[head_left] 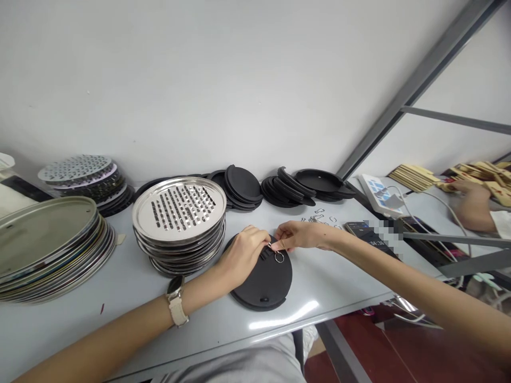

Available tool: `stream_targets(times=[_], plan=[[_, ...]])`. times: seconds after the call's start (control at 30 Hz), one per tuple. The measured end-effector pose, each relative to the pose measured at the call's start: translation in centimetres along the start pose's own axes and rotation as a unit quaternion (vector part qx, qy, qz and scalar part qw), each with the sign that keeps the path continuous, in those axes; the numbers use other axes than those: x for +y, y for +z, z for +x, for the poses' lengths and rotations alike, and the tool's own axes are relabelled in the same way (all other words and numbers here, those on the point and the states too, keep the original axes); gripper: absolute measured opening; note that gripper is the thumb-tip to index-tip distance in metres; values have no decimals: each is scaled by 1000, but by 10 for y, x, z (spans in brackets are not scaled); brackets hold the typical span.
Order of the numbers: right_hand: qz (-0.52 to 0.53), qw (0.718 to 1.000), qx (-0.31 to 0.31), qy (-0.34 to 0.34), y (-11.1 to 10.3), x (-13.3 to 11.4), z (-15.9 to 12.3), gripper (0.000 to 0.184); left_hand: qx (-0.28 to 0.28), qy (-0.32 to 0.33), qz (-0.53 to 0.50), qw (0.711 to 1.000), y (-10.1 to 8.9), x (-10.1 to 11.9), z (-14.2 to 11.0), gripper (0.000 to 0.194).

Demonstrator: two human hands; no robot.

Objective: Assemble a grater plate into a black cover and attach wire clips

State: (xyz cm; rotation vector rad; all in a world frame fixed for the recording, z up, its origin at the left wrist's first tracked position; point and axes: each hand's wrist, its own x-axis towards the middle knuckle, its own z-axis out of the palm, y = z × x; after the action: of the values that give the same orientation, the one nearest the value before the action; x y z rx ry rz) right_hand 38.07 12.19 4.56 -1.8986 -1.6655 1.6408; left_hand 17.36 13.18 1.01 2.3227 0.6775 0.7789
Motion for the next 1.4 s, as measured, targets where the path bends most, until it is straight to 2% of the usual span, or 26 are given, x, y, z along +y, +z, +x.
stream_targets(times=[0.33, 0.63, 0.87, 1.13, 1.27, 1.4], plan=[[-91, 995, -25, 21, -6, -21, -7, 53, 6, 4, -3, 1000, 2, -5, -1, 16], [-76, 997, -5, 9, -4, -11, -3, 53, 13, -9, 9, 1000, 2, -4, 0, 16], [-94, 995, 6, 34, -1, -18, -5, 54, 24, -15, -9, 1000, 1, -5, -2, 16], [-93, 995, -20, 27, -3, -18, -11, 52, 24, -27, -65, 997, -2, -5, -4, 17], [-97, 995, -22, 27, -6, -15, -8, 52, 21, -9, -61, 998, -3, -5, -7, 19], [-103, 994, -28, -5, -11, -10, 1, 50, 21, -6, -49, 999, -1, -5, -8, 18]])
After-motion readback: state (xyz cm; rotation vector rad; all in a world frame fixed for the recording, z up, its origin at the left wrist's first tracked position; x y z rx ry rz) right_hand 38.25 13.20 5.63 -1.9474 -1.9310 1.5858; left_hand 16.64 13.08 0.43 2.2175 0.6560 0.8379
